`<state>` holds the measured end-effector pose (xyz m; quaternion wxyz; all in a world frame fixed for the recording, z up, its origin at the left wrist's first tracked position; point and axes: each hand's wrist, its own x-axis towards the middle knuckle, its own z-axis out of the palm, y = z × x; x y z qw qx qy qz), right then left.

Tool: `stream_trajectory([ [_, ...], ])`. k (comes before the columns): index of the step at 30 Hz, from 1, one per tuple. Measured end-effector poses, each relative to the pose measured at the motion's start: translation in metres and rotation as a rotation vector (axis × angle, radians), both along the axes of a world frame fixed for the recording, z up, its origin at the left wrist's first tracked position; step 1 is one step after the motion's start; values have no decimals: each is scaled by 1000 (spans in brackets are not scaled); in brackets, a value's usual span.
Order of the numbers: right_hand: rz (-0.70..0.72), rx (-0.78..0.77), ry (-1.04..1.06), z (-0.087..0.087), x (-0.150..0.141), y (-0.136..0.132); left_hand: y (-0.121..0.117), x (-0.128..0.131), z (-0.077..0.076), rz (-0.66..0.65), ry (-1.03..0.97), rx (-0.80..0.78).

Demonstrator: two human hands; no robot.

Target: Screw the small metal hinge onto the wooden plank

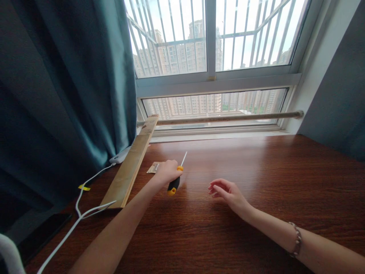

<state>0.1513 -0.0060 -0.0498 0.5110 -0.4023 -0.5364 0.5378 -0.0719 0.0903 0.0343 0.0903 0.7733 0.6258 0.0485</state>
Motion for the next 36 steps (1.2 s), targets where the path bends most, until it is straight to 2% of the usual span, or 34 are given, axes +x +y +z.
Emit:
stream_trajectory([
  [2, 44, -107, 113, 8, -1, -2, -8, 14, -1, -73, -252, -154],
  [6, 153, -246, 314, 20, -8, -14, -40, 46, -14, -214, -938, -554],
  [9, 186, -226, 288, 22, -12, -20, -64, 64, -25, -260, -1158, -736],
  [11, 168, -207, 200, 24, -10, -19, -72, 70, -30, -288, -1178, -737],
  [13, 104, -201, 81, 30, -1, -10, -71, 70, -30, -310, -1091, -555],
  [16, -116, -191, -194, 46, 32, 15, -52, 57, -26, -284, -724, -6],
  [18, -321, -156, -532, 57, 66, 36, -29, 40, -26, -205, -406, 277],
  [19, -428, -131, -770, 61, 84, 46, -16, 30, -28, -141, -268, 340],
  [21, -585, -140, -1219, 63, 118, 62, 9, 10, -35, -26, -42, 376],
  [22, -616, -189, -1357, 62, 133, 67, 20, 1, -40, 25, 47, 377],
  [24, -610, -299, -1490, 53, 154, 74, 37, -13, -51, 96, 184, 376],
  [27, -562, -419, -1500, 35, 169, 79, 48, -24, -67, 131, 310, 408],
  [30, -543, -475, -1480, 19, 173, 81, 50, -27, -79, 131, 357, 416],
  [36, -568, -509, -1499, 7, 179, 85, 57, -31, -89, 126, 388, 378],
])
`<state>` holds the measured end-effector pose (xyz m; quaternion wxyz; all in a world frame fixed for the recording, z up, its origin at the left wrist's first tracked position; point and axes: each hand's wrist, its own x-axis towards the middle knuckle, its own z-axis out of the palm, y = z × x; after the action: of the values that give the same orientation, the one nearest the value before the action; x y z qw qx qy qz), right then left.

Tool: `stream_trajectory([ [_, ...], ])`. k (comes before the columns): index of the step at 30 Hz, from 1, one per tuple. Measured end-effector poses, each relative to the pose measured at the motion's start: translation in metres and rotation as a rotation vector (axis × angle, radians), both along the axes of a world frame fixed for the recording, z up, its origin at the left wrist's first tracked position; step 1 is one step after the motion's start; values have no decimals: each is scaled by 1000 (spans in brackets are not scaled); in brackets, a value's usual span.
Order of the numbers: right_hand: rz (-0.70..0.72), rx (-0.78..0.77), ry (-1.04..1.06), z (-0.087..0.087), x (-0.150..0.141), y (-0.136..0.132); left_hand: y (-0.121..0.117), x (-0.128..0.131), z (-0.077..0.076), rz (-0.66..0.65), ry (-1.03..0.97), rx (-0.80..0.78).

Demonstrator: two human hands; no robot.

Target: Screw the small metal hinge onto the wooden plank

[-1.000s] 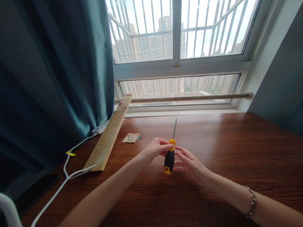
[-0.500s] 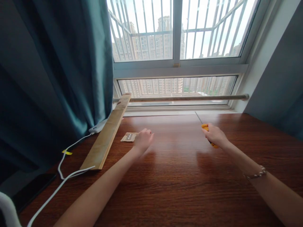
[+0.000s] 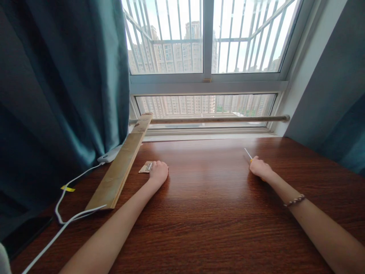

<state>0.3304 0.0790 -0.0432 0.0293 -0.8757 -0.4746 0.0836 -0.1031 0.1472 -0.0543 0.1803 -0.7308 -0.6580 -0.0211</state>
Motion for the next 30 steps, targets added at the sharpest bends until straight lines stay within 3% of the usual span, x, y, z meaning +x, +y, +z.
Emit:
stream_trajectory([
  [10, -42, -73, 11, 2, -2, -4, 2, -1, 1, 5, -11, -58],
  [19, -44, -53, -12, 1, 3, -5, 3, -3, 8, 12, -117, -92],
  [21, -40, 28, -99, 3, -3, -8, 5, -4, 9, 20, -143, -87],
  [23, 48, 207, -215, 6, -17, -13, 7, -6, 8, 32, -165, -83],
  [26, 368, 475, -184, 11, -59, -20, 12, -9, 7, 36, -201, -84],
  [28, 598, 520, 87, 11, -99, -19, 13, -11, 7, 29, -238, -87],
  [30, 681, 432, 503, 9, -146, -12, 13, -12, 8, 23, -282, -89],
])
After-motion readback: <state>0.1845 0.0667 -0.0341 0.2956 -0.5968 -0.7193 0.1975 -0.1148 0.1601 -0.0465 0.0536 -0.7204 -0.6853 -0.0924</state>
